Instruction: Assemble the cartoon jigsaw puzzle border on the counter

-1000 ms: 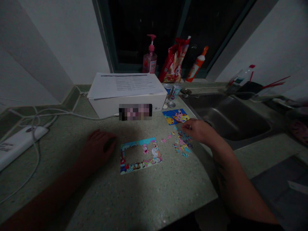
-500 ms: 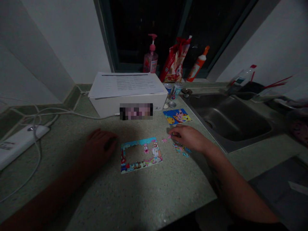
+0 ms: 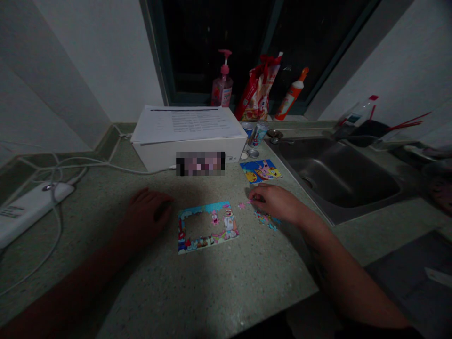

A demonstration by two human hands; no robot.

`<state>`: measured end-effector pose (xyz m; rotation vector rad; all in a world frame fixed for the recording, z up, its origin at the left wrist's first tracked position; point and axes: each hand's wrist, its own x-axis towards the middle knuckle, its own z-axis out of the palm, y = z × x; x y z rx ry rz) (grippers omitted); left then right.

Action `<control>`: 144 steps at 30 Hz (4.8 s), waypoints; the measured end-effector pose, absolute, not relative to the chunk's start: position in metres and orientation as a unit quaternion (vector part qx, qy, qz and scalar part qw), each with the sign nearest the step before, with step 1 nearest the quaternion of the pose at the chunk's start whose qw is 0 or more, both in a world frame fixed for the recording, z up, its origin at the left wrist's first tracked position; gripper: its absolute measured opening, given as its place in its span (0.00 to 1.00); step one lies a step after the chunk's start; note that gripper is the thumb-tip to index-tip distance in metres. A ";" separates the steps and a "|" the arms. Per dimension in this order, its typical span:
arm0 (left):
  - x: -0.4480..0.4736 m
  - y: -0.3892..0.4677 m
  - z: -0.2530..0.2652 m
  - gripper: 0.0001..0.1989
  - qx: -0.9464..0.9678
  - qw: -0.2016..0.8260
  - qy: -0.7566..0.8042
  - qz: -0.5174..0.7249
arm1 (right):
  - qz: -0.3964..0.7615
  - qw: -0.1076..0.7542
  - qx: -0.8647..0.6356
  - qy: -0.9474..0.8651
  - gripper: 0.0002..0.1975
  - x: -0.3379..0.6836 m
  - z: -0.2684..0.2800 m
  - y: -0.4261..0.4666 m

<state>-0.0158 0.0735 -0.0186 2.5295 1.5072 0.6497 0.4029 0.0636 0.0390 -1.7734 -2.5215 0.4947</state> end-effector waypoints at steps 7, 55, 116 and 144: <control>-0.016 0.073 -0.020 0.13 0.836 0.056 0.503 0.212 | 0.158 0.020 -0.577 -0.801 0.06 0.402 0.039 0.062; -0.017 0.075 -0.024 0.14 0.837 0.059 0.499 0.219 | 0.187 -0.006 -0.573 -0.798 0.07 0.402 0.040 0.061; -0.015 0.072 -0.018 0.11 0.834 0.067 0.506 0.209 | 0.218 0.000 -0.564 -0.796 0.06 0.399 0.039 0.062; -0.015 0.072 -0.018 0.12 0.837 0.061 0.501 0.212 | 0.184 0.027 -0.545 -0.817 0.17 0.398 0.036 0.060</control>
